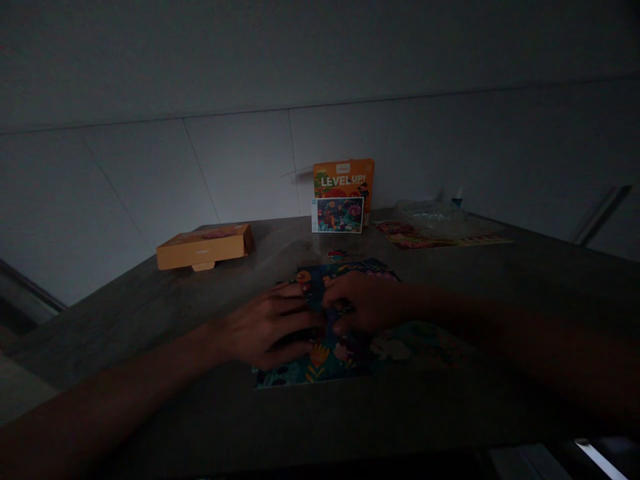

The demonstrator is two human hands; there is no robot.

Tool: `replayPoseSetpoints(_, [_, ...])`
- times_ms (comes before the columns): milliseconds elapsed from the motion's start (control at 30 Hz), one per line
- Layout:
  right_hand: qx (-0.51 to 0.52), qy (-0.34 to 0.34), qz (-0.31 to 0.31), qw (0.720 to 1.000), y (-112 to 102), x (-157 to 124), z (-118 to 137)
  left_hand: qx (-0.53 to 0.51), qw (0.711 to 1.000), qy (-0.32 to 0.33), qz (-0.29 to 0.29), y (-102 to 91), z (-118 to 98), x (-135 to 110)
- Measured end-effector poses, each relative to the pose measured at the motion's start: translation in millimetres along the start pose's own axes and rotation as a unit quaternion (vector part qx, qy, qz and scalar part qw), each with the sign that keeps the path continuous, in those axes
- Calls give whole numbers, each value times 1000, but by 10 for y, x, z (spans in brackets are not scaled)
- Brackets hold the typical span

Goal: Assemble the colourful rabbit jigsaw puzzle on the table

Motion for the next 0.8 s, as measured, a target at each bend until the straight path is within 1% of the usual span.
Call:
replayPoseSetpoints(33, [13, 3, -25, 1000, -18, 11, -9, -21, 1000, -20, -5, 5, 18, -6])
replayPoseSetpoints(100, [64, 21, -101, 993, -60, 27, -27, -78, 992, -93, -36, 18, 85, -27])
replayPoseSetpoints(167, [124, 42, -168, 977, -82, 37, -43, -130, 971, -181, -88, 34, 181, -59])
replayPoseSetpoints(233, [155, 58, -205, 965, -84, 51, -67, -160, 946, -248, -133, 56, 293, -94])
replayPoseSetpoints(333, [146, 71, -261, 951, -113, 62, -168, -157, 912, -327, -193, 61, 544, -176])
replayPoseSetpoints(400, [114, 87, -307, 941, -142, 55, -301, -138, 885, -380, -232, 53, 767, -273])
replayPoseSetpoints(433, [95, 100, -325, 935, -148, 50, -381, -131, 872, -406, -242, 58, 883, -330])
replayPoseSetpoints(500, [60, 133, -341, 929, -137, 47, -544, -123, 851, -453, -236, 96, 1096, -443])
replayPoseSetpoints(533, [51, 148, -335, 929, -118, 52, -616, -126, 845, -470, -221, 128, 1182, -490])
replayPoseSetpoints(600, [43, 168, -311, 934, -71, 70, -720, -139, 844, -484, -187, 200, 1298, -551])
replayPoseSetpoints(700, [29, 173, -283, 943, -25, 93, -770, -160, 851, -480, -142, 290, 1345, -569])
replayPoseSetpoints(800, [19, 167, -279, 945, -19, 102, -758, -163, 859, -471, -112, 329, 1322, -545])
Point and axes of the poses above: each hand's wrist, its own x-axis towards the middle knuckle, its own y-axis out of the palm, z = x × y, the point moved 4 cm from there along x, towards the middle knuckle, and after that the axes turned 6 degrees about x, right-handed, at the moved point
